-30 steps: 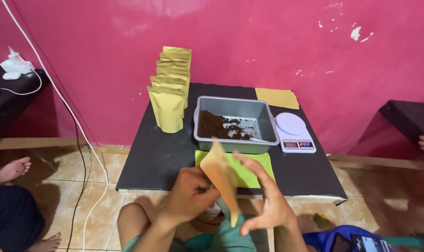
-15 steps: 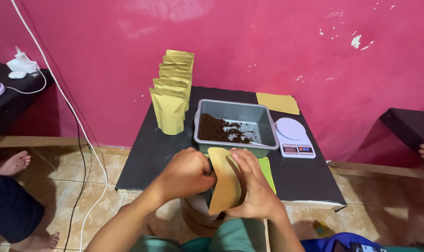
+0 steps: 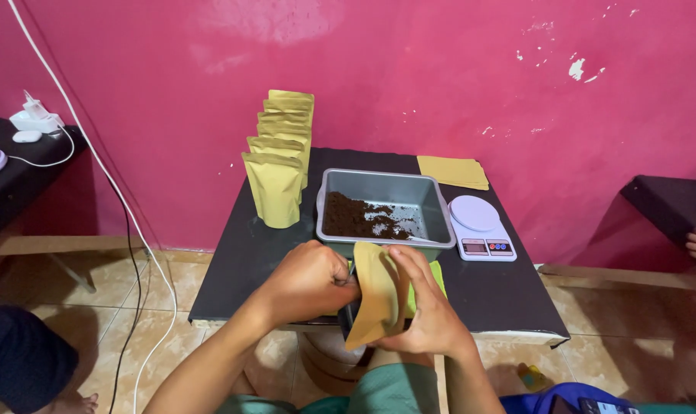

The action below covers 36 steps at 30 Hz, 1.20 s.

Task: Filling coffee bags with ground coffee and weighing them on a digital scale.

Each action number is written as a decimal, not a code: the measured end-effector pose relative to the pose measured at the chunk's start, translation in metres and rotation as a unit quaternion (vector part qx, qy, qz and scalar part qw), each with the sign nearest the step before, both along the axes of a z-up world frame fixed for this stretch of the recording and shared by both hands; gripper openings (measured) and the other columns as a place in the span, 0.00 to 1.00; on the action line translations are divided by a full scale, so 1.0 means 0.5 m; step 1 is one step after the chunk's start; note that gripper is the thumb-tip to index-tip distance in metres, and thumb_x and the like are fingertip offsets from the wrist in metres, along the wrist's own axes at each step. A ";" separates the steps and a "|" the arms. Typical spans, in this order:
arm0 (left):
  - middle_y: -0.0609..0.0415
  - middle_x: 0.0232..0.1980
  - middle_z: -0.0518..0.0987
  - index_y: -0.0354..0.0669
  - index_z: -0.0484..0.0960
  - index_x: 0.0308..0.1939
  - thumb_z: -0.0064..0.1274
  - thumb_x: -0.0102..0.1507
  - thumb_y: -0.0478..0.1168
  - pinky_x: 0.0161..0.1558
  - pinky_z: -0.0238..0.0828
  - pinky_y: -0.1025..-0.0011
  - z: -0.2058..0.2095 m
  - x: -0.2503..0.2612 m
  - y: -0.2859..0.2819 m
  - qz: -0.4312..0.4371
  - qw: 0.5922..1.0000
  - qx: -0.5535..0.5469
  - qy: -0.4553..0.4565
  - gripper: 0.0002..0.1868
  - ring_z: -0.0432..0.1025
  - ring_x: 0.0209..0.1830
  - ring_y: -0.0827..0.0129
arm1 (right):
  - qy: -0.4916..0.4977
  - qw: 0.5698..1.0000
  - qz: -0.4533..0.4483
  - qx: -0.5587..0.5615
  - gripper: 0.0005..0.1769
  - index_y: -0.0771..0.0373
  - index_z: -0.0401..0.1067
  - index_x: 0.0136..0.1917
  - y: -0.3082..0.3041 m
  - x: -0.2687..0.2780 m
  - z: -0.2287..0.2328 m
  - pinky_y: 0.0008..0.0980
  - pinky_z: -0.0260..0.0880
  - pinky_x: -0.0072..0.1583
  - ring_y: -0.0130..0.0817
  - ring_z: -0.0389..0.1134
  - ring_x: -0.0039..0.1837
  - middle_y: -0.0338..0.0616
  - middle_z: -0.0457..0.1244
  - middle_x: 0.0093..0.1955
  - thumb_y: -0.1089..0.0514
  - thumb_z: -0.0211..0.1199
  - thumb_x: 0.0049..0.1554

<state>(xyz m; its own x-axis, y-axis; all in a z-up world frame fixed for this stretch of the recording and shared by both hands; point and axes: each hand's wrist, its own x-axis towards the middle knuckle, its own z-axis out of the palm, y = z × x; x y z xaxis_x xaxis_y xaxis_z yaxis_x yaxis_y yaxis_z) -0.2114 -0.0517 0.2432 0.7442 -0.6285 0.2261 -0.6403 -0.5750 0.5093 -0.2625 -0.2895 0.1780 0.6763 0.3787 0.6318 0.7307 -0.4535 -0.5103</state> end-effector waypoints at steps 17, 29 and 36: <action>0.62 0.19 0.66 0.46 0.63 0.12 0.49 0.52 0.43 0.26 0.57 0.56 -0.028 -0.008 -0.050 0.071 0.993 0.029 -0.090 0.17 0.64 0.20 0.56 | -0.052 0.992 -0.069 0.090 0.32 0.57 0.68 0.45 0.040 -0.034 0.056 0.40 0.63 0.64 0.42 0.64 0.62 0.46 0.59 0.57 0.26 0.61 0.52; 0.63 0.21 0.66 0.46 0.58 0.12 0.48 0.54 0.45 0.28 0.55 0.57 -0.023 0.005 -0.028 0.081 0.993 0.068 -0.051 0.20 0.60 0.20 0.61 | -0.158 0.958 -0.228 0.068 0.09 0.62 0.60 0.27 0.045 -0.024 0.065 0.31 0.52 0.38 0.32 0.53 0.34 0.37 0.54 0.27 0.71 0.54 0.44; 0.65 0.35 0.74 0.53 0.74 0.30 0.60 0.60 0.59 0.42 0.66 0.67 -0.029 -0.005 -0.040 0.030 0.988 -0.131 -0.074 0.19 0.71 0.39 0.70 | -0.138 0.967 -0.199 0.081 0.08 0.64 0.64 0.30 0.047 -0.022 0.060 0.33 0.57 0.40 0.34 0.58 0.35 0.41 0.59 0.31 0.66 0.55 0.51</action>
<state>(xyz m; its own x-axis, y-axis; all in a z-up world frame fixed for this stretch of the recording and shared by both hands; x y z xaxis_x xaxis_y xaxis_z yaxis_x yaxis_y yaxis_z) -0.2137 -0.0719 0.2288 0.7254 -0.4890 0.4844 -0.6872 -0.4756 0.5491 -0.2736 -0.2661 0.2078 0.5454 0.0040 0.8382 0.6326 -0.6580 -0.4085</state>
